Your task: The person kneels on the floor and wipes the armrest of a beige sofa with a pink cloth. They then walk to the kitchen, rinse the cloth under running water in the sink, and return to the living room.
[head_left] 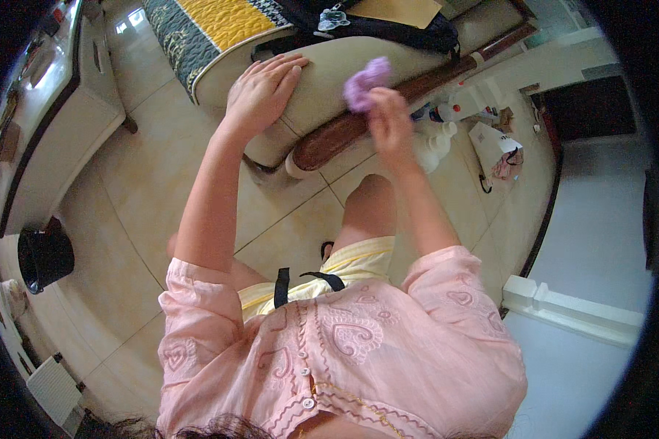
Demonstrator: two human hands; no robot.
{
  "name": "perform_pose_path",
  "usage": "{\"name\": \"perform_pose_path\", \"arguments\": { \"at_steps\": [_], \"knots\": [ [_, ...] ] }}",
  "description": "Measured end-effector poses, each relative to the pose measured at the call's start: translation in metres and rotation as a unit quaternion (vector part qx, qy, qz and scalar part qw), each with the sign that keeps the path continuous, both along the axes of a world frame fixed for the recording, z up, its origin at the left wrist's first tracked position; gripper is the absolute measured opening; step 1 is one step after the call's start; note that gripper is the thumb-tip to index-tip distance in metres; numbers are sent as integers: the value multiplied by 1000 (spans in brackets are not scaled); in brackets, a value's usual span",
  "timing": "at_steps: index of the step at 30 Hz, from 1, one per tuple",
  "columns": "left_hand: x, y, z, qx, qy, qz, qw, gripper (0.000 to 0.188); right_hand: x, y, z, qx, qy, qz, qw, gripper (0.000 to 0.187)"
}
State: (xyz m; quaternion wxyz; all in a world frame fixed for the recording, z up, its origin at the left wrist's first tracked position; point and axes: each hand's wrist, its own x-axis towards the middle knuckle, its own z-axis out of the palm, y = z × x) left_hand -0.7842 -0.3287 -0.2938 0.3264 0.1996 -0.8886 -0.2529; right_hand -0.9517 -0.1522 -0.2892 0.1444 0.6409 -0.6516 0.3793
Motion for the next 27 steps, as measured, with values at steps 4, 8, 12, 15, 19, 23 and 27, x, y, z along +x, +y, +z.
{"name": "perform_pose_path", "arguments": {
  "at_steps": [4, 8, 12, 15, 19, 23, 27],
  "knots": [
    [1, -2, 1, 3, 4, 12, 1000, 35, -21, -6, 1, -7, -22, -23, 999, 12],
    [-1, 0, 6, 8, -8, 15, 1000, 36, 22, -6, 4, -14, -8, 12, 1000, 13],
    [0, -1, 1, 18, 11, 28, 999, 34, 62, -7, 5, -13, -31, 68, 997, 12],
    [0, -8, 0, 17, -4, 18, 1000, 35, 89, -5, 6, 13, 12, 145, 989, 12],
    [1, -8, -4, 22, 5, 19, 1000, 38, 128, 13, -24, 104, 56, 241, 963, 14],
    [-3, -10, -13, -7, 46, 47, 998, 36, 127, 36, -70, 220, -221, 246, 918, 15],
    [10, -1, -6, -22, 155, 111, 982, 21, 121, 42, -24, 225, -358, 49, 905, 19]
  ]
}}
